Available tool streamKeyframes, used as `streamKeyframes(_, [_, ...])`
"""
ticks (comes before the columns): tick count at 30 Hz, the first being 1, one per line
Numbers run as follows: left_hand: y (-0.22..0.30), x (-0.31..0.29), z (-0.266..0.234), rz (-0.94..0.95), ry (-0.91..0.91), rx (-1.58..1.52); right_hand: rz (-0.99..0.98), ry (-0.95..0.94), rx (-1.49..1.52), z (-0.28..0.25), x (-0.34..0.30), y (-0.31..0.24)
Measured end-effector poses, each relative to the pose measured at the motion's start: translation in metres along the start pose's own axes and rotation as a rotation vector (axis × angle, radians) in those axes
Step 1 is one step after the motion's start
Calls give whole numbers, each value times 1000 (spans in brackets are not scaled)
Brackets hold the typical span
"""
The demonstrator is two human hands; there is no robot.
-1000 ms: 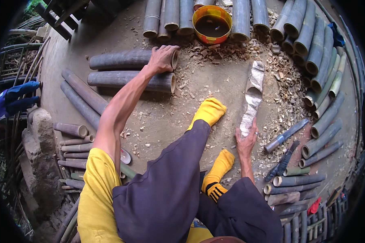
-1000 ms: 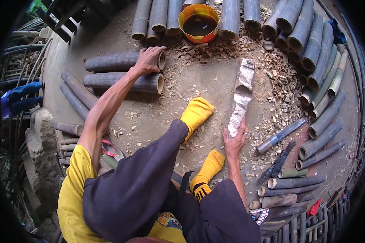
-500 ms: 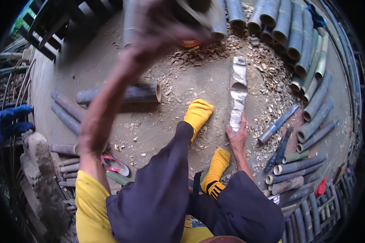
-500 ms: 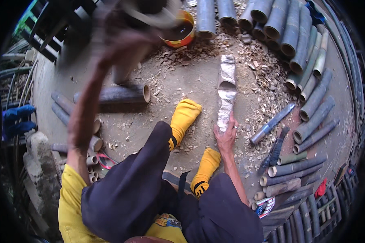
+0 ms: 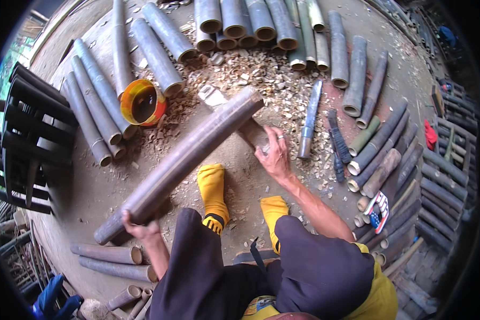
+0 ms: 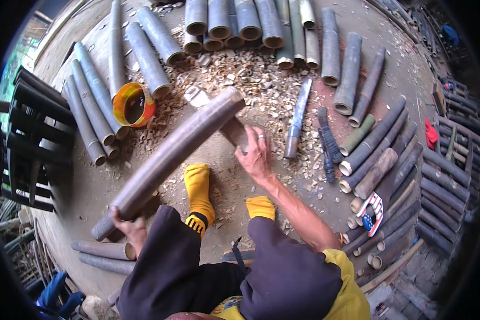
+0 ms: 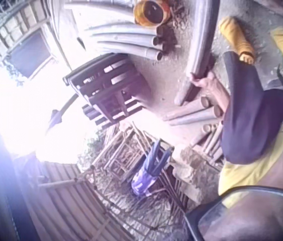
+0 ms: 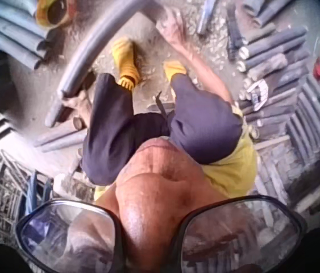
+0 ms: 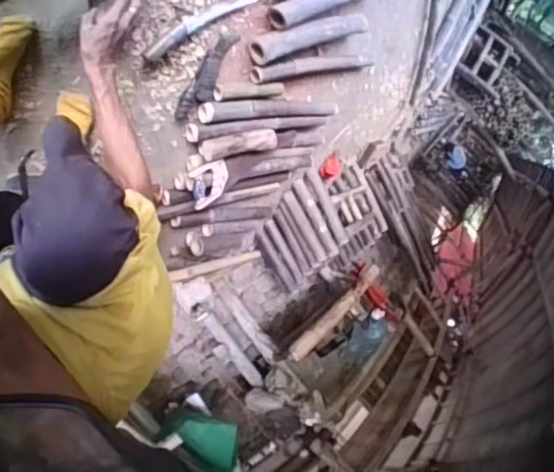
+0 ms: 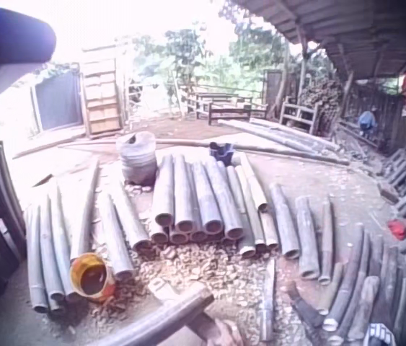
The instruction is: The person measures a bamboo pole using a tape measure, marks a cut line with a knife, and then saws the pole while supporting it on a wooden block.
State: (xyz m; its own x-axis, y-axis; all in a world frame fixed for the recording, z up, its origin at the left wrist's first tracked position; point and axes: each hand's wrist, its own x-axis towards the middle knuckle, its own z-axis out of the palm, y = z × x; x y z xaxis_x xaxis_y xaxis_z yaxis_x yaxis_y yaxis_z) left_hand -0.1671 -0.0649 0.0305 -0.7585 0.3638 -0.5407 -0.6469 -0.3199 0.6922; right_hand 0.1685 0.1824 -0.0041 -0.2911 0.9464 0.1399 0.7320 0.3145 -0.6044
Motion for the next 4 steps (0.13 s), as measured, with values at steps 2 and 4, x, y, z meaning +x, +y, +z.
streamKeyframes(2, [-51, -2, -26, -98, 176, 122, 31, 6, 149, 8, -11, -3])
streamKeyframes(4, [-65, 4, -51, -79, 239, 299, 3, 19, 112, 10, -19, -3])
